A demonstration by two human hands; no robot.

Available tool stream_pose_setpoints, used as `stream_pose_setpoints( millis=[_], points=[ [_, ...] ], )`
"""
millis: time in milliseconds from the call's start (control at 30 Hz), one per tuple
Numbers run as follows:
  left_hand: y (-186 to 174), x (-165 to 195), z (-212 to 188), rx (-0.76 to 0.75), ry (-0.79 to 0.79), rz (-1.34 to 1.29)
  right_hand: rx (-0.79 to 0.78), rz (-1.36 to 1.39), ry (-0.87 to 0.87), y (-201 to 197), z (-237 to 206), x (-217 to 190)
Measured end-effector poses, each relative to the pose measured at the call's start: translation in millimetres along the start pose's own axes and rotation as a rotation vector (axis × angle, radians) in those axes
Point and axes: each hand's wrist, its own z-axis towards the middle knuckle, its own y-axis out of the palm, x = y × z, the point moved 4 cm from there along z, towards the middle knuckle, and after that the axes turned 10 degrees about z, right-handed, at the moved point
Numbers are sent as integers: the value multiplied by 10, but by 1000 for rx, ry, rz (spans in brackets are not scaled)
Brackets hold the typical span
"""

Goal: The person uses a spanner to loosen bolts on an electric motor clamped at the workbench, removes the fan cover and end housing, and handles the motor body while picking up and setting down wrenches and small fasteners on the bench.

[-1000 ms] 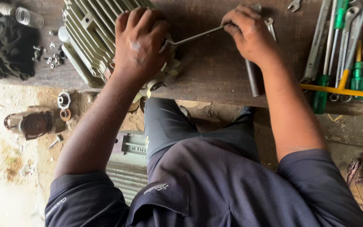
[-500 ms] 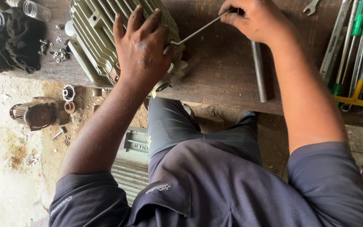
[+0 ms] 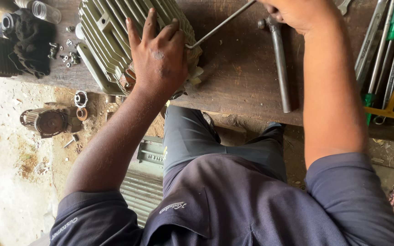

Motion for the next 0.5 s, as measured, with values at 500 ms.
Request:
stream_pose_setpoints(
  millis=[500],
  points=[
    [40,124,-4,-40,47,148,589,1392,-207,760,24,91]
  ],
)
